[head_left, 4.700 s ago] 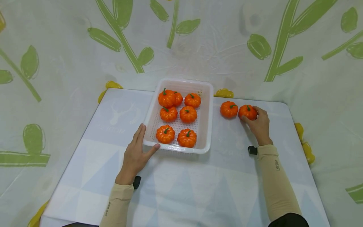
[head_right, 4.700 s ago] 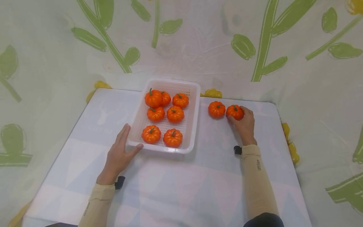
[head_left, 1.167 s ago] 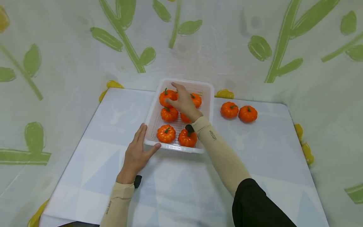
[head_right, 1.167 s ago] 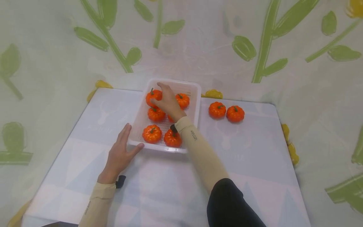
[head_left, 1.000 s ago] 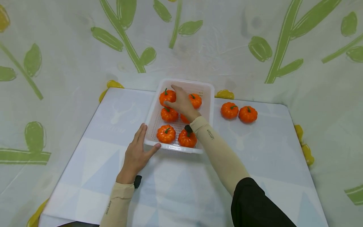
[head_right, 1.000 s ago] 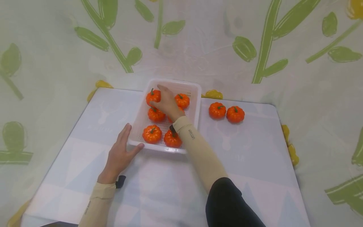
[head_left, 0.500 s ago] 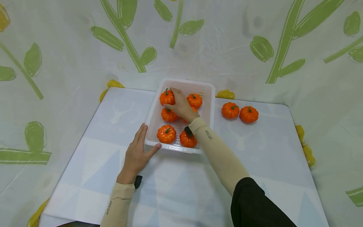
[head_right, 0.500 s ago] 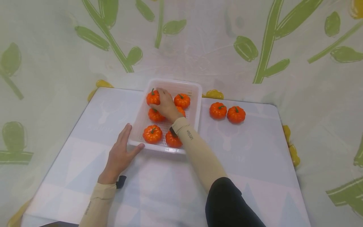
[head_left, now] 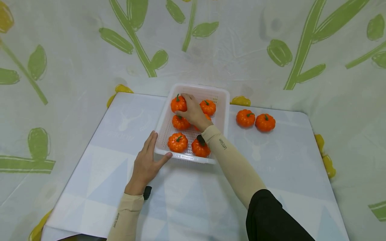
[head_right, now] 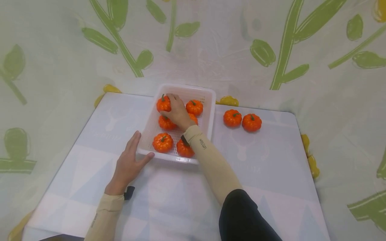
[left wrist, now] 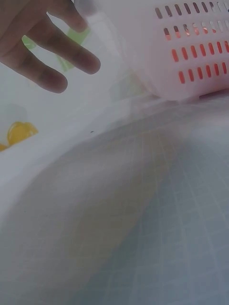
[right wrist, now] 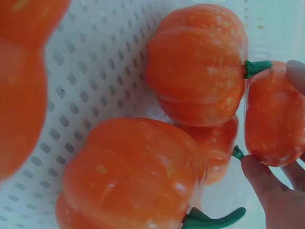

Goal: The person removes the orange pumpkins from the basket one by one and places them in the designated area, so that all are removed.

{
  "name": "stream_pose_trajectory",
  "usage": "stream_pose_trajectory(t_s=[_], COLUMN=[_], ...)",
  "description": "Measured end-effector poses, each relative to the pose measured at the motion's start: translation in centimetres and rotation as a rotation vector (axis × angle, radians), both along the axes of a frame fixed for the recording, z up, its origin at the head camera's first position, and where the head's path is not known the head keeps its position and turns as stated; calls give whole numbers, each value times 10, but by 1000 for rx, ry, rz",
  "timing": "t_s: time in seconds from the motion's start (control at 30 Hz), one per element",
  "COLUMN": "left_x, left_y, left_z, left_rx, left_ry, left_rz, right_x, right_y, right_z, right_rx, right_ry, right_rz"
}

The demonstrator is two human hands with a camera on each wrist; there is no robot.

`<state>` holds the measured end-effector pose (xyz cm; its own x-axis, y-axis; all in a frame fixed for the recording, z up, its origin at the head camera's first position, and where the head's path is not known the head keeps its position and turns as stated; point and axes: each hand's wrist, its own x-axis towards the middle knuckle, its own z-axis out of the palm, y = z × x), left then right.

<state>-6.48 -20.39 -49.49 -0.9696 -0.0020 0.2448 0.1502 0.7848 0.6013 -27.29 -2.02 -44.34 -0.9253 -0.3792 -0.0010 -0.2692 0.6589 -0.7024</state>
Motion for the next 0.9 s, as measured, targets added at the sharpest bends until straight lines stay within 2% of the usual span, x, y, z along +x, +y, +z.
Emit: stream_pose_trajectory(t_s=[0.23, 0.43, 0.73, 0.9], left_x=[-1, 0, 2, 1], left_y=[0, 0, 0, 0], left_z=[0, 1, 1, 1], left_rx=[-1, -6, -9, -5], left_ry=[4, 14, 3, 6], left_rz=[-3, -5, 8, 4], right_x=[3, 10, 24, 30], right_y=[5, 15, 36, 55], right_z=[9, 25, 42, 52], right_rx=[-64, -144, -213, -232], right_ry=[5, 34, 180, 278], right_rz=[-28, -49, 1, -24])
